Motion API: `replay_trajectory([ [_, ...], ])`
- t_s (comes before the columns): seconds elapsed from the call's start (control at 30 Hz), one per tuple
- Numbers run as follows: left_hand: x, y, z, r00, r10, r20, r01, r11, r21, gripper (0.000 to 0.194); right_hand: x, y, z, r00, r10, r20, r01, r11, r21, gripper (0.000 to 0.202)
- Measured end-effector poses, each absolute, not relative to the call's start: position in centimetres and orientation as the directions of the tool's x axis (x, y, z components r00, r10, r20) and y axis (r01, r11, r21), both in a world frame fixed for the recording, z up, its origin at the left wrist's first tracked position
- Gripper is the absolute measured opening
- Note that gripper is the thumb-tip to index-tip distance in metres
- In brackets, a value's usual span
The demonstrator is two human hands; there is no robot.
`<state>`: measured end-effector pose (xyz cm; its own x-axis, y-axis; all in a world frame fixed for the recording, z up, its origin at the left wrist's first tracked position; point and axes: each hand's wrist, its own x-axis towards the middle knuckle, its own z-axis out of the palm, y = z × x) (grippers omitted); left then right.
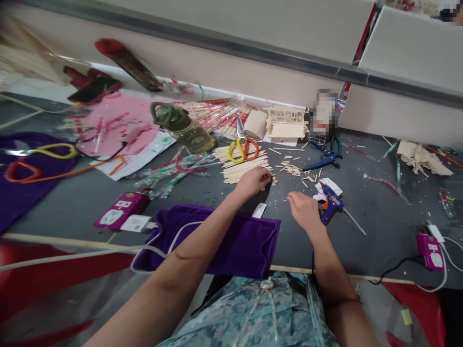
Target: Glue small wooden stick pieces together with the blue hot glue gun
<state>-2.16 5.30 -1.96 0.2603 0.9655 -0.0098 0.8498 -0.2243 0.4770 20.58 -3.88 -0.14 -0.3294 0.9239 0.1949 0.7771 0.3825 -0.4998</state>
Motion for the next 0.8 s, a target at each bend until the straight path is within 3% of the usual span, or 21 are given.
replay_trajectory([
  [0.4,-5.9,5.2,-0.7,0.082,0.995,0.052,0.875,-0.097,0.475,0.017,20.7,-3.9,-0.5,-0.321,0.923,0.212,0.768,0.385,-0.513,0.026],
  [0.53,-6.4,4.1,-0.7,0.057,0.998,-0.019,0.859,-0.039,0.511,0.014,20.7,-3.9,-0.5,-0.327,0.92,0.217,0.768,0.392,-0.506,0.028],
  [0.67,-5.6,2.9,-1.4,0.137,0.98,-0.141,0.817,-0.031,0.575,0.021,20.5,-3.9,-0.8,-0.334,0.916,0.224,0.766,0.402,-0.501,0.027],
  [0.8,-4.4,2.3,-2.1,0.122,0.985,-0.126,0.823,-0.029,0.568,0.019,20.3,-3.8,-1.1,-0.343,0.914,0.215,0.769,0.405,-0.495,0.026],
])
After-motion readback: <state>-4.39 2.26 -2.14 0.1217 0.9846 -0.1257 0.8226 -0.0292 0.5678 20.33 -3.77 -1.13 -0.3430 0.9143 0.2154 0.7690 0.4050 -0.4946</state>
